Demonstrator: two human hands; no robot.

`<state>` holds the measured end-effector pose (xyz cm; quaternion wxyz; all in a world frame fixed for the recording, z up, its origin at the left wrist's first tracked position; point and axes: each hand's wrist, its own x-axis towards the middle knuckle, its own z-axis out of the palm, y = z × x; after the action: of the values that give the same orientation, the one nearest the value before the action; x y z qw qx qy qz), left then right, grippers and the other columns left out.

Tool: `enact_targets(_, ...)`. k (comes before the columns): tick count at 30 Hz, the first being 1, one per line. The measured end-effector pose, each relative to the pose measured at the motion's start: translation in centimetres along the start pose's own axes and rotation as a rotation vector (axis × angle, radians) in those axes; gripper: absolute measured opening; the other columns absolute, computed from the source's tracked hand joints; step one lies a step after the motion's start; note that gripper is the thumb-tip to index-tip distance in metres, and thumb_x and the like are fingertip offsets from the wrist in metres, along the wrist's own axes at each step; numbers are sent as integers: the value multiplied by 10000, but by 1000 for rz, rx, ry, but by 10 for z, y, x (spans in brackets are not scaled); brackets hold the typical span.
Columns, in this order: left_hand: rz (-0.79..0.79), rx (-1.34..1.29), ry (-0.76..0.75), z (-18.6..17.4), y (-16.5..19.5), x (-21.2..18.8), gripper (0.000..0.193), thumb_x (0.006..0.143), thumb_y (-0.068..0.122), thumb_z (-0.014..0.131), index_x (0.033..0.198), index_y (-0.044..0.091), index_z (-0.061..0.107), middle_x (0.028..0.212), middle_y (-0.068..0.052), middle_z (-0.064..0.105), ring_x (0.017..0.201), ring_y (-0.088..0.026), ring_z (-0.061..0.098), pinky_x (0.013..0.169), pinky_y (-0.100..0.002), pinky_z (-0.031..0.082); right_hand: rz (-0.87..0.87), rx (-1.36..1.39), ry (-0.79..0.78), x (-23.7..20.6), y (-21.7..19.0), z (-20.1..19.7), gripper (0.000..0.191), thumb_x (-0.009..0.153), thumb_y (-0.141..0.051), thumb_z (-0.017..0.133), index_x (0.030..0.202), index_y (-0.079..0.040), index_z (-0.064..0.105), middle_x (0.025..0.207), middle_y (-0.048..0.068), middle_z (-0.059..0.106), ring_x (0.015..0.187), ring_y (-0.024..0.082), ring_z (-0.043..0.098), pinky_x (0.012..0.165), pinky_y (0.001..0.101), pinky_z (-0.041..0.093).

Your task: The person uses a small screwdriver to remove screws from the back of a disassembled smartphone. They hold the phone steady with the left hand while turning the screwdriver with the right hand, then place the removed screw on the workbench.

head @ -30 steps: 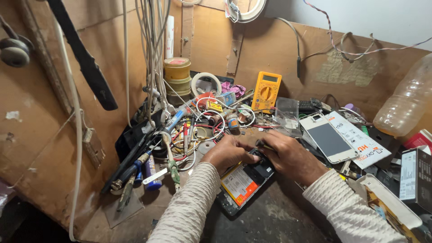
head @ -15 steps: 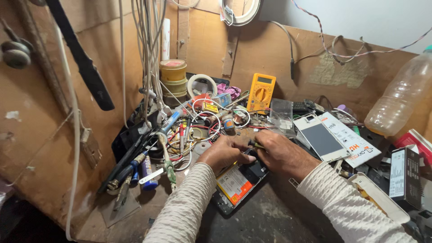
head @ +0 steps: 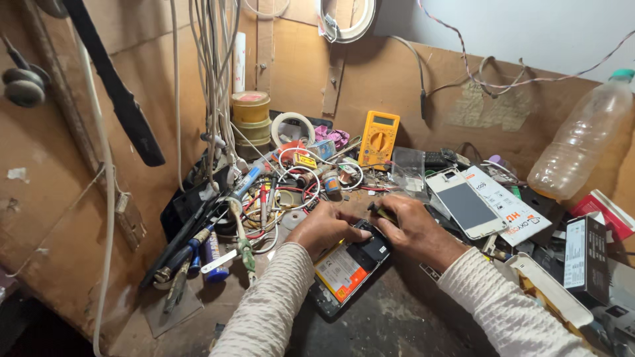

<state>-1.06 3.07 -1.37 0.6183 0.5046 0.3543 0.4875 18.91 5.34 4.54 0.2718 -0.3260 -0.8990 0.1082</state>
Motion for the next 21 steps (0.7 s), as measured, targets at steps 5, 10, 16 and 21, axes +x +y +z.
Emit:
enact_targets(5, -19, 35, -6, -1, 0, 1, 384, 724, -60, 777, 1106, -18, 752, 1032, -99, 792, 878, -163, 732, 822, -316, 586, -41, -33, -26, 2, 5, 5, 164, 850, -94, 677, 959, 23, 641, 894, 196, 672, 845, 374, 674, 747, 444, 531)
enact_targets(10, 28, 47, -43, -3, -1, 0, 371, 734, -72, 763, 1101, -15, 768, 1013, -83, 792, 878, -150, 722, 828, -299, 578, -137, -99, -50, 5, 7, 3, 179, 858, -116, 717, 881, 22, 606, 831, 199, 631, 794, 391, 633, 714, 467, 510)
enact_targets(16, -17, 30, -22, -2, -3, 0, 323, 747, -56, 766, 1067, -19, 781, 971, -99, 792, 823, -156, 724, 787, -309, 589, -220, -112, -94, 8, 1, -3, 153, 876, -97, 694, 860, 14, 591, 839, 196, 638, 798, 396, 646, 716, 469, 516)
enact_targets(21, -45, 108, 24, -2, -3, 2, 310, 749, -48, 784, 1057, -7, 782, 968, -83, 793, 810, -154, 717, 773, -308, 589, -163, -182, -117, 7, -5, -3, 168, 894, -97, 685, 863, 19, 568, 849, 217, 632, 832, 423, 650, 730, 488, 508)
